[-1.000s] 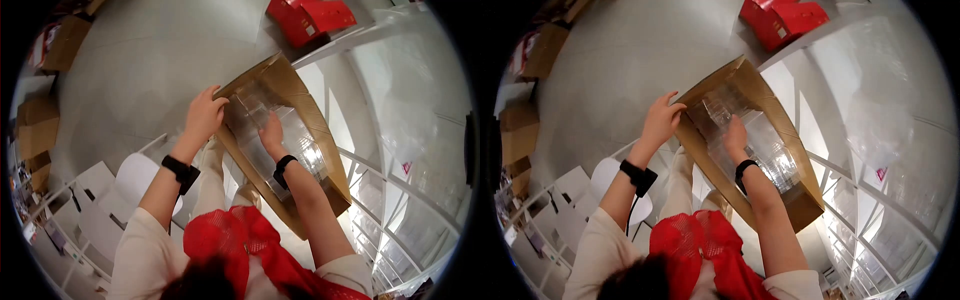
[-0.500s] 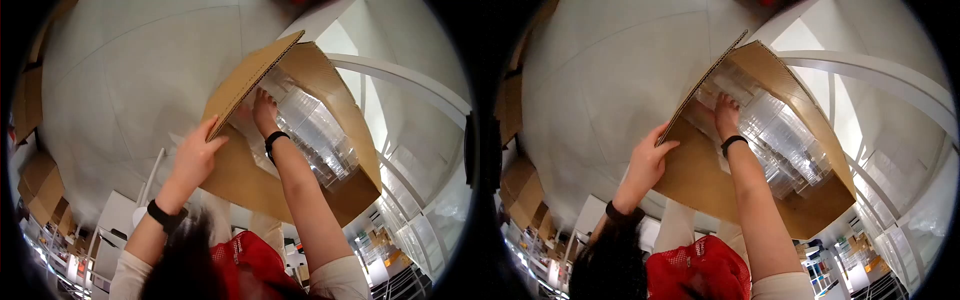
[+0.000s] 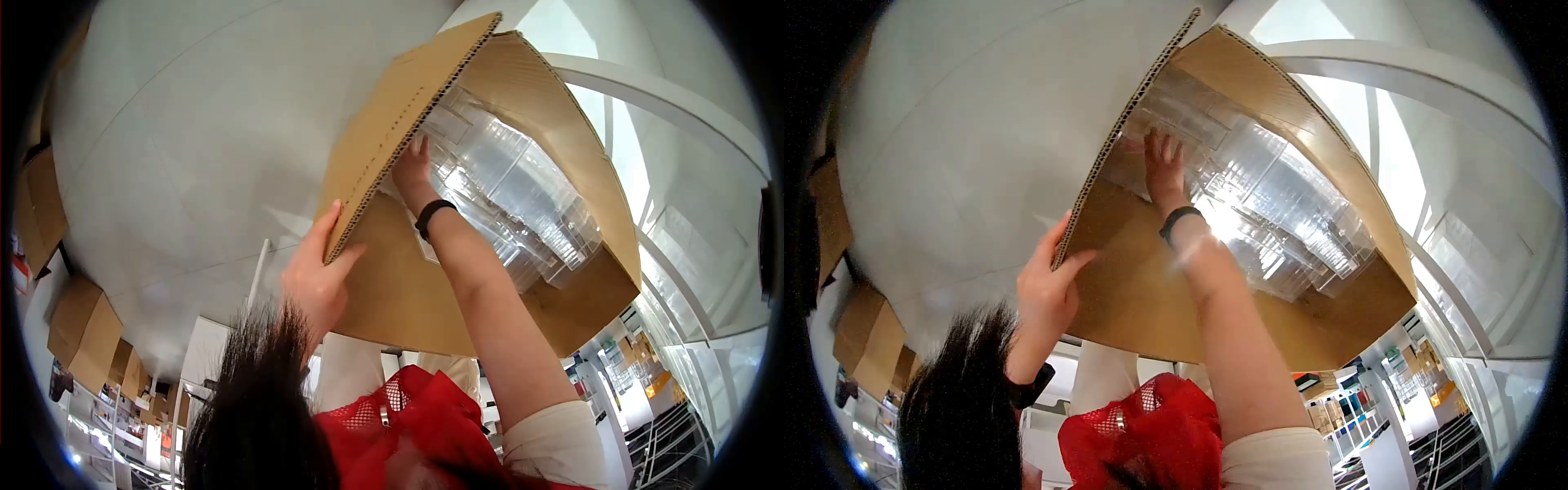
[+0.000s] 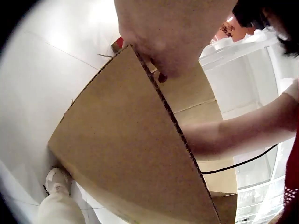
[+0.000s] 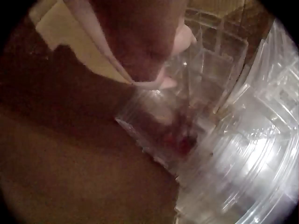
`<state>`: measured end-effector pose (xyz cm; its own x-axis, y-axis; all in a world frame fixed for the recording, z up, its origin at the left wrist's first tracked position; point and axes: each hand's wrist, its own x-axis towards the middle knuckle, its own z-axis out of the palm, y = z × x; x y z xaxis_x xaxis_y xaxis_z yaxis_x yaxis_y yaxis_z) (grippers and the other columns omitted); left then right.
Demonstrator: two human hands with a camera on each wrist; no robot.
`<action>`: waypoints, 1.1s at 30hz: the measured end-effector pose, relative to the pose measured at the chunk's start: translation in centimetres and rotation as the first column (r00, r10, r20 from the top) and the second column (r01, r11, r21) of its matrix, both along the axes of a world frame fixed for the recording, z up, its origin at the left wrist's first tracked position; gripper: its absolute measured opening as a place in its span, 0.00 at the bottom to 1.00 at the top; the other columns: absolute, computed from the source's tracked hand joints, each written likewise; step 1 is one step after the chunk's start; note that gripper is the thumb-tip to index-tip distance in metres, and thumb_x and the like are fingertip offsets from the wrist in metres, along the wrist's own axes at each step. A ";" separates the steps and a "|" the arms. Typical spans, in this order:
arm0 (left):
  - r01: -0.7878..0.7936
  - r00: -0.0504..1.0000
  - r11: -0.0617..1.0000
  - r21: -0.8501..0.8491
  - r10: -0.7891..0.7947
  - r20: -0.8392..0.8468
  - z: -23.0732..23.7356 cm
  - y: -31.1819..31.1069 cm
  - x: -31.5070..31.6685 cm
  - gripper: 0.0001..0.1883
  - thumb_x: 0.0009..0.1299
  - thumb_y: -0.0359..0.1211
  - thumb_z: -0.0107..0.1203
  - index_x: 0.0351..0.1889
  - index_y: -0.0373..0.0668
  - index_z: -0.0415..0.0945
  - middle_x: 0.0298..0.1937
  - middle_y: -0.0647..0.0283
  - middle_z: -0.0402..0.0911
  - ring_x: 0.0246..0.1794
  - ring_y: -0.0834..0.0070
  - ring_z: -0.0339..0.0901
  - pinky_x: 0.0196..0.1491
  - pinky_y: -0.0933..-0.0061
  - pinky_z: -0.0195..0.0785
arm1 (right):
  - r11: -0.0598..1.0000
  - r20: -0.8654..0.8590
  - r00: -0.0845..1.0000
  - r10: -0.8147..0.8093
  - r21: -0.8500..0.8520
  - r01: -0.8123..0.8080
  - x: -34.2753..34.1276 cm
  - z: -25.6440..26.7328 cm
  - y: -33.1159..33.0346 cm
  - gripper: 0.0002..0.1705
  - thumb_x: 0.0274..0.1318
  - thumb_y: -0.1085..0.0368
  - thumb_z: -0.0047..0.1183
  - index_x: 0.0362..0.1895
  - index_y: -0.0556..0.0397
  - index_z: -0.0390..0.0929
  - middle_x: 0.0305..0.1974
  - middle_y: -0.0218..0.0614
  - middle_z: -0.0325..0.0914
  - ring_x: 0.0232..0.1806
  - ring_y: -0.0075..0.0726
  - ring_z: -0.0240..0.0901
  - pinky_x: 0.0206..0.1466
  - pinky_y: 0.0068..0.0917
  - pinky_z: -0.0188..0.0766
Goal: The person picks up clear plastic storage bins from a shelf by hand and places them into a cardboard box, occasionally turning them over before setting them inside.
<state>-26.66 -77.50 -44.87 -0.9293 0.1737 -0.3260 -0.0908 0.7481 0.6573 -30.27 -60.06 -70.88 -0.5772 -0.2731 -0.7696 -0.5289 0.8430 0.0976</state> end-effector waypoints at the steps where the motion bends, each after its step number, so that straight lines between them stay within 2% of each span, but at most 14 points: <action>1: 0.000 1.000 1.000 -0.002 0.000 0.010 0.0 0.0 0.0 0.18 0.46 0.17 0.50 0.34 0.44 0.78 0.59 0.51 0.66 0.51 0.58 0.72 0.48 0.67 0.69 | 1.000 0.018 1.000 -0.013 0.010 0.013 -0.7 0.3 0.1 0.38 0.59 0.61 0.39 0.69 0.50 0.37 0.71 0.37 0.30 0.70 0.45 0.37 0.66 0.51 0.43; 3: 0.000 1.000 1.000 -0.026 0.000 0.014 0.2 -0.1 0.2 0.18 0.46 0.17 0.49 0.33 0.43 0.77 0.59 0.52 0.66 0.50 0.59 0.72 0.47 0.67 0.69 | 0.993 0.015 0.995 -0.097 -0.070 0.098 -1.4 0.7 0.3 0.38 0.59 0.62 0.39 0.69 0.49 0.37 0.71 0.35 0.33 0.70 0.47 0.39 0.67 0.54 0.41; 6: -0.007 0.999 0.998 -0.055 0.005 -0.035 0.4 0.2 0.0 0.17 0.46 0.16 0.48 0.33 0.43 0.77 0.57 0.54 0.67 0.49 0.58 0.72 0.46 0.65 0.69 | 0.920 0.296 0.889 -0.350 -0.071 0.386 -4.1 5.0 -0.9 0.38 0.57 0.64 0.40 0.69 0.48 0.38 0.70 0.36 0.36 0.70 0.47 0.39 0.67 0.55 0.40; 9: -0.005 0.994 0.998 -0.062 -0.002 -0.113 0.4 0.2 0.2 0.18 0.48 0.15 0.46 0.34 0.43 0.76 0.55 0.55 0.69 0.48 0.56 0.72 0.45 0.64 0.69 | 0.869 0.333 0.847 -0.415 -0.130 0.477 -3.6 8.0 -0.5 0.39 0.54 0.65 0.44 0.68 0.49 0.43 0.69 0.40 0.39 0.69 0.49 0.42 0.67 0.53 0.42; 12: -0.005 1.000 0.997 -0.079 0.005 0.002 1.7 0.6 0.1 0.17 0.52 0.16 0.46 0.37 0.42 0.75 0.57 0.54 0.67 0.47 0.54 0.72 0.45 0.63 0.69 | 0.836 0.309 0.903 -0.298 -0.372 0.403 0.1 12.7 3.0 0.39 0.49 0.66 0.48 0.66 0.51 0.47 0.68 0.45 0.43 0.67 0.52 0.46 0.67 0.47 0.46; 15: -0.064 0.987 0.993 -0.101 0.077 0.140 2.9 1.0 0.5 0.17 0.56 0.18 0.45 0.43 0.42 0.73 0.60 0.51 0.63 0.52 0.51 0.68 0.50 0.60 0.66 | 0.754 0.278 0.895 -0.350 -0.483 0.445 3.7 20.4 10.1 0.38 0.47 0.60 0.53 0.62 0.55 0.54 0.65 0.51 0.48 0.62 0.57 0.55 0.61 0.40 0.58; 18: -0.138 0.988 0.970 -0.201 0.120 -0.100 5.0 2.1 2.5 0.18 0.59 0.20 0.46 0.48 0.42 0.71 0.63 0.49 0.59 0.57 0.49 0.62 0.56 0.59 0.60 | 0.765 0.141 0.914 -0.380 -0.508 0.396 8.1 27.3 19.9 0.35 0.49 0.59 0.52 0.61 0.53 0.57 0.65 0.51 0.48 0.61 0.57 0.55 0.60 0.41 0.59; 20: -0.191 0.975 0.979 -0.077 0.180 -0.126 7.1 2.8 4.0 0.19 0.59 0.21 0.46 0.50 0.41 0.70 0.63 0.46 0.57 0.61 0.49 0.57 0.60 0.60 0.55 | 0.734 0.223 0.834 -0.505 -0.396 0.551 11.3 34.4 26.6 0.34 0.51 0.57 0.50 0.61 0.52 0.57 0.64 0.53 0.49 0.62 0.58 0.54 0.61 0.41 0.58; 22: -0.163 0.977 0.987 0.003 0.162 -0.142 10.2 3.7 6.8 0.19 0.59 0.21 0.46 0.50 0.40 0.70 0.63 0.45 0.56 0.61 0.49 0.57 0.61 0.60 0.55 | 0.711 0.089 0.778 -0.622 -0.353 0.609 17.4 38.3 33.5 0.33 0.52 0.57 0.50 0.61 0.53 0.57 0.64 0.55 0.49 0.62 0.58 0.53 0.61 0.42 0.57; 26: 0.089 0.972 0.985 -0.146 -0.118 -0.203 17.4 7.4 14.3 0.21 0.56 0.20 0.48 0.50 0.37 0.69 0.61 0.45 0.60 0.61 0.48 0.57 0.62 0.60 0.53 | 0.614 -0.168 0.629 -0.759 -0.506 0.605 37.3 39.3 50.9 0.36 0.51 0.54 0.50 0.62 0.52 0.53 0.63 0.55 0.48 0.55 0.63 0.61 0.55 0.48 0.63; 27: 0.126 0.970 0.980 -0.152 -0.155 -0.190 20.1 9.8 15.5 0.21 0.56 0.20 0.46 0.50 0.37 0.69 0.58 0.43 0.62 0.60 0.48 0.58 0.61 0.58 0.53 | 0.535 -0.106 0.541 -0.834 -0.394 0.748 42.1 42.4 53.2 0.35 0.51 0.54 0.50 0.61 0.52 0.55 0.63 0.58 0.48 0.55 0.64 0.61 0.55 0.47 0.64; 29: 0.262 0.907 0.944 -0.200 -0.311 -0.282 15.6 10.7 18.5 0.20 0.56 0.22 0.46 0.49 0.35 0.69 0.52 0.42 0.67 0.57 0.46 0.60 0.59 0.57 0.56 | 0.354 -0.142 0.324 -0.935 -0.388 0.851 52.2 46.7 57.1 0.32 0.52 0.52 0.49 0.59 0.51 0.60 0.63 0.58 0.49 0.55 0.63 0.61 0.56 0.45 0.64; 32: 0.425 0.898 0.883 -0.201 -0.438 -0.028 18.4 18.4 22.3 0.15 0.58 0.27 0.47 0.44 0.36 0.71 0.52 0.45 0.68 0.53 0.49 0.65 0.56 0.55 0.59 | 0.167 -0.254 0.081 -0.964 -0.339 0.926 68.6 52.9 59.2 0.29 0.53 0.51 0.47 0.58 0.49 0.64 0.60 0.57 0.54 0.57 0.62 0.58 0.56 0.47 0.63; 33: 0.571 0.791 0.794 -0.206 -0.600 -0.119 17.8 20.9 22.9 0.15 0.58 0.28 0.48 0.45 0.38 0.72 0.52 0.47 0.69 0.53 0.50 0.66 0.55 0.55 0.60 | 0.129 -0.250 0.057 -0.966 -0.283 0.950 74.1 53.2 59.7 0.29 0.53 0.50 0.47 0.57 0.50 0.65 0.59 0.57 0.56 0.57 0.63 0.58 0.56 0.48 0.62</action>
